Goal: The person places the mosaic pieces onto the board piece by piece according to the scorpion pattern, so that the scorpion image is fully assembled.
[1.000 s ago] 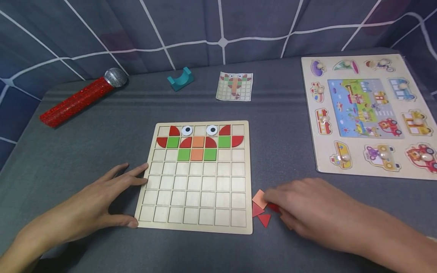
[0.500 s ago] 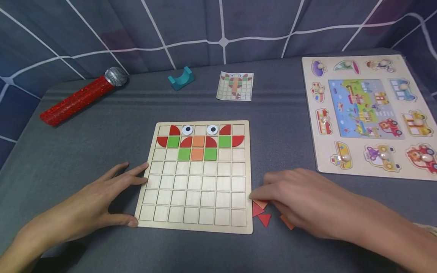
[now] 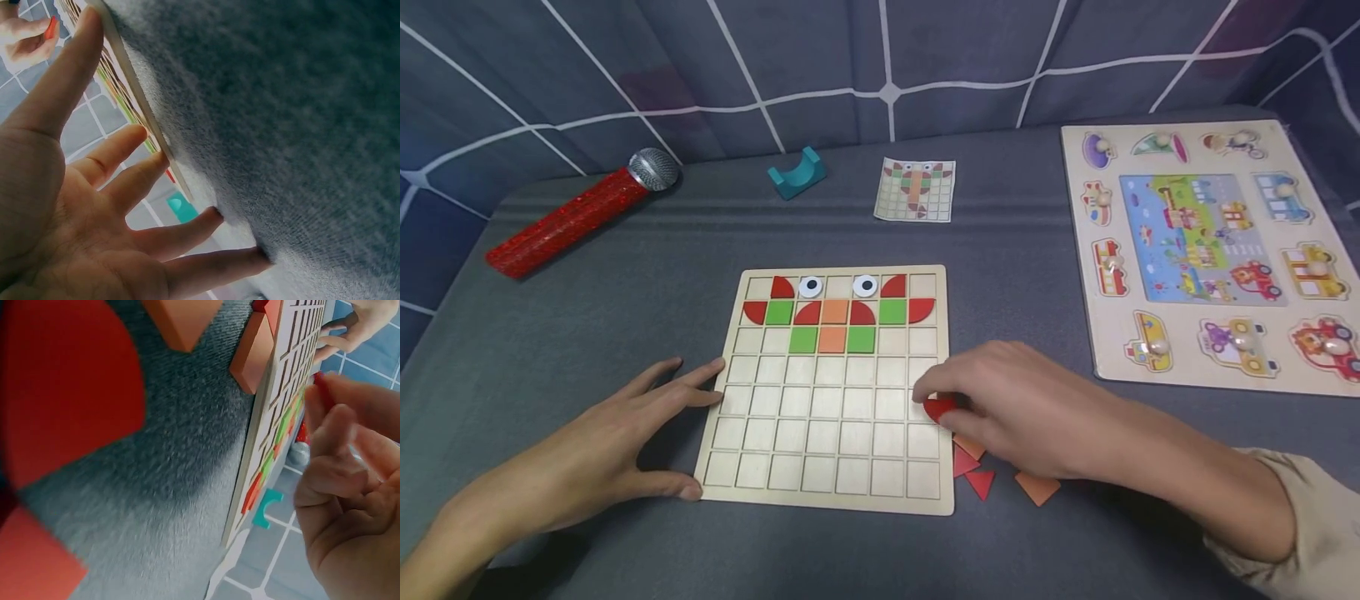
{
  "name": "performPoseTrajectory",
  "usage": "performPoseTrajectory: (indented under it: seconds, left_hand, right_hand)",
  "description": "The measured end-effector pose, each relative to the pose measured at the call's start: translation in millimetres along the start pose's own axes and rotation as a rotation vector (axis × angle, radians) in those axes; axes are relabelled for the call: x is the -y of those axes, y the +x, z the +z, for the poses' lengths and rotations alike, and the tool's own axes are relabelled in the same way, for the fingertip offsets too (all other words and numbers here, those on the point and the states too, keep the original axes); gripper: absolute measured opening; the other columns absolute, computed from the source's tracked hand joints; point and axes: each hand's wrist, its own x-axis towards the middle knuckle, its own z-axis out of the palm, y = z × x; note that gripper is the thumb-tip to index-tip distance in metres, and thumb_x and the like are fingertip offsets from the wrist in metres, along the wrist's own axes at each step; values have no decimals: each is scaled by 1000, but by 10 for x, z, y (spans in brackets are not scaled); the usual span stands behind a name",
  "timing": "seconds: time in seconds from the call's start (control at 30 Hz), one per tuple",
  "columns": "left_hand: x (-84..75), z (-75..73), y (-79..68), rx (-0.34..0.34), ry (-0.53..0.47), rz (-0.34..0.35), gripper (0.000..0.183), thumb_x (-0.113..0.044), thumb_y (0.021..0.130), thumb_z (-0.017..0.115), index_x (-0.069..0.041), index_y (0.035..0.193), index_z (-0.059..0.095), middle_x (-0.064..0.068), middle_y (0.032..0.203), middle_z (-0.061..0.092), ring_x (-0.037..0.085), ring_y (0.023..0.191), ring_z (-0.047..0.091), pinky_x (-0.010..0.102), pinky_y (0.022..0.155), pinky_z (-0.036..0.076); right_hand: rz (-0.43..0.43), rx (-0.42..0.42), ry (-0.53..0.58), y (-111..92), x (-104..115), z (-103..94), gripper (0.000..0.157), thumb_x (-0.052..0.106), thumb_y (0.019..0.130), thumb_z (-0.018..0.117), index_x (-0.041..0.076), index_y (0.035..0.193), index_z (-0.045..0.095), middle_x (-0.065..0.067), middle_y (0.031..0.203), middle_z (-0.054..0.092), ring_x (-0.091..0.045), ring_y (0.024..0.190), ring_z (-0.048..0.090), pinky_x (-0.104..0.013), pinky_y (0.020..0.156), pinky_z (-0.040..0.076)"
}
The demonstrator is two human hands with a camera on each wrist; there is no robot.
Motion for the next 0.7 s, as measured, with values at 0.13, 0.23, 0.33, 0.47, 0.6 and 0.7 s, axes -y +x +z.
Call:
performPoseTrajectory:
  seconds: [0.13,0.23,0.33,0.47,0.6,0.7]
  left_hand:
    - [-2,2,2,-1,2,1,84,-57,66,83,-31,139,50,-5,159,30,53,139,22,75,91,36]
    - [-7,1,1,0,3,2,84,-57,66,83,-31,139,51,-5,159,29,53,139,22,75,92,36]
    - [-10,4,3,-1,5,8,84,-56,66,84,-30,138,51,-5,159,29,52,140,22,74,93,35]
    - [-13,7,2,-3,7,10,82,-55,65,85,-29,136,53,-5,160,27,52,141,20,76,95,31]
    - [-14,2,4,1,5,-5,83,-55,65,85,-30,137,52,-6,160,27,51,141,20,75,95,33]
    - [-17,-1,9,6,5,-12,85,-56,65,85,-32,139,51,-7,159,28,50,141,20,74,94,34]
  right_hand:
    - [-10,-11,28,118,43,35,22,20,89,75,29,109,71,22,95,64,0,77,57,-27,71,51]
    - [1,-14,19,208,85,73,23,20,89,75,27,111,72,21,98,64,-1,83,58,-30,77,53]
    - [0,-19,3,316,132,109,22,18,89,74,24,110,72,19,98,64,-2,86,57,-32,80,52]
    - [-14,-30,1,495,195,150,20,11,91,70,19,109,73,15,95,64,-6,84,57,-33,79,51]
    - [1,-20,35,666,270,167,25,4,93,65,14,114,72,10,99,67,-10,85,58,-33,79,51]
    - [-2,-8,52,780,324,176,28,1,93,63,11,118,71,8,102,68,-11,82,58,-31,79,51]
